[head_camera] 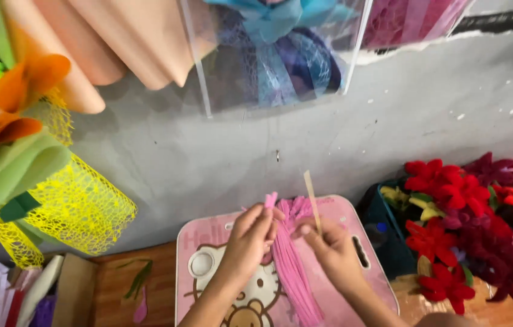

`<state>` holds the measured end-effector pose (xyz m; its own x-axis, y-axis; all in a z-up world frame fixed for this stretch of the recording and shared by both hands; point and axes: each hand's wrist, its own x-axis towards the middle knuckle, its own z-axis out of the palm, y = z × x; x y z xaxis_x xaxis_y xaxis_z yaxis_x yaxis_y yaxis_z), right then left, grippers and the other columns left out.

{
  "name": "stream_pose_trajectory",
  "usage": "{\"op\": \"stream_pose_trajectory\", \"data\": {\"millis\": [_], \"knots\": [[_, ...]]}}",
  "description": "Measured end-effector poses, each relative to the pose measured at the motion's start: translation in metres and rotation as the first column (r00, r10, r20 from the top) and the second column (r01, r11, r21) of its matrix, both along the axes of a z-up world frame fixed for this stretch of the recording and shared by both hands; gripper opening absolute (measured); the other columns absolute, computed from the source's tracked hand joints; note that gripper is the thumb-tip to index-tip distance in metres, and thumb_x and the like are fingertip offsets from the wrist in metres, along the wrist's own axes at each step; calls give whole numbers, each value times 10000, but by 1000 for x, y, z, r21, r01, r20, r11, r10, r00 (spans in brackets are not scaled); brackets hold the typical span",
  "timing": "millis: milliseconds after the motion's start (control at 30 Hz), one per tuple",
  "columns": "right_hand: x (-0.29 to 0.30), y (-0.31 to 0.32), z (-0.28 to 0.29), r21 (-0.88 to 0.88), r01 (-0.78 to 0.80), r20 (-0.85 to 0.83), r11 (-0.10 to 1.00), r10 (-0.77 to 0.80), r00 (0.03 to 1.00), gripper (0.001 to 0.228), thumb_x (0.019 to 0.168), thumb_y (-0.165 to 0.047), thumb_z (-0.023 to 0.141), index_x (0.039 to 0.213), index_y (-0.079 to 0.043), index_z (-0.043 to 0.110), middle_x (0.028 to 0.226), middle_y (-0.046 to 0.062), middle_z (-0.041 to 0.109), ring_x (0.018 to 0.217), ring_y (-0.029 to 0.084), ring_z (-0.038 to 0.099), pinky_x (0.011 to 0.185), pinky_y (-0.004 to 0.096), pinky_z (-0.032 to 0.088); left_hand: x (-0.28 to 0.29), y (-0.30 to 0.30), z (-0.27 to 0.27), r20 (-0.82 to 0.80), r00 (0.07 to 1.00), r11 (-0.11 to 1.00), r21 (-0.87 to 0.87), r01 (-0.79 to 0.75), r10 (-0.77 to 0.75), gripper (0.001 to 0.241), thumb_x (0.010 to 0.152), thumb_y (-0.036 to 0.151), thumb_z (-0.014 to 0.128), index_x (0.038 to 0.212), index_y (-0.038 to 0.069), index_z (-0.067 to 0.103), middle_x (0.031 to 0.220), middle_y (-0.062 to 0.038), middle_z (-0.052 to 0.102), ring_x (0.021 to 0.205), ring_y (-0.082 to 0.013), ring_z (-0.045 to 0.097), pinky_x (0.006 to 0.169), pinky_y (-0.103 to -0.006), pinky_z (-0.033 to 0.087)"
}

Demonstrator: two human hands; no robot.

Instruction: The person sits on the floor and uses a wooden stick to wrap pink pipe cleaners around it, forming a flower shape. They repeatedly wrap the pipe cleaner and adjust the resulting flower on a pink Hello Kitty tray.

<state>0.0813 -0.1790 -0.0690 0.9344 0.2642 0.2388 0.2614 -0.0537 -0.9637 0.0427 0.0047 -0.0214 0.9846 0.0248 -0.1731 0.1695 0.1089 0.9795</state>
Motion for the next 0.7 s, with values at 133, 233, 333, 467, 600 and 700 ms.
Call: {"op": "stream_pose_trajectory", "data": {"millis": [133, 233, 333, 467, 600, 700], "knots": [[-2, -4, 9, 111, 77, -1, 991, -77, 997, 229, 935, -200, 699, 1076, -33, 765, 998, 70, 785, 966, 150, 715, 867, 295, 568, -6, -19, -3, 109, 982, 984, 113, 141, -153, 308, 1097, 228, 427, 1013, 74, 680, 680, 6, 470, 623, -124, 429, 589, -282, 353], [-17, -12, 15, 183, 79, -11, 980, -78, 997, 211, 926, -106, 710, 1095, 16, 745, 925, 94, 757, 808, 137, 671, 765, 276, 579, -21, -31, 8, 169, 962, 969, 164, 185, -213, 359, 1110, 280, 427, 784, 130, 434, 691, 16, 478, 622, -102, 423, 604, -287, 358], [-34, -20, 22, 166, 97, 48, 981, -106, 993, 129, 940, -102, 690, 991, 13, 720, 722, 87, 690, 710, 145, 649, 690, 275, 546, -32, -38, 17, 87, 968, 946, 247, 209, -237, 307, 1089, 310, 437, 903, 114, 584, 683, 25, 538, 596, -102, 475, 576, -291, 403], [-42, -29, 23, 246, 99, 20, 964, -107, 994, 115, 910, -50, 721, 981, 41, 713, 782, 126, 691, 630, 156, 620, 616, 265, 533, -39, -47, 16, 59, 947, 925, 243, 293, -316, 383, 1088, 275, 444, 750, 111, 523, 693, 9, 556, 636, -116, 501, 639, -300, 416], [-43, -32, 27, 203, 133, -37, 970, -129, 991, 147, 884, -21, 746, 1020, 27, 716, 660, 100, 651, 592, 159, 634, 585, 267, 542, -42, -49, 19, 22, 946, 930, 187, 315, -325, 385, 1085, 260, 433, 760, 91, 553, 714, -13, 581, 669, -127, 528, 663, -303, 425], [-41, -34, 27, 170, 86, 21, 982, -91, 996, 129, 871, -54, 767, 964, 25, 726, 625, 86, 644, 582, 144, 638, 564, 244, 544, -42, -47, 21, 30, 948, 935, 178, 306, -316, 386, 1078, 247, 446, 737, 93, 541, 694, -20, 586, 660, -127, 526, 669, -301, 421]]}}
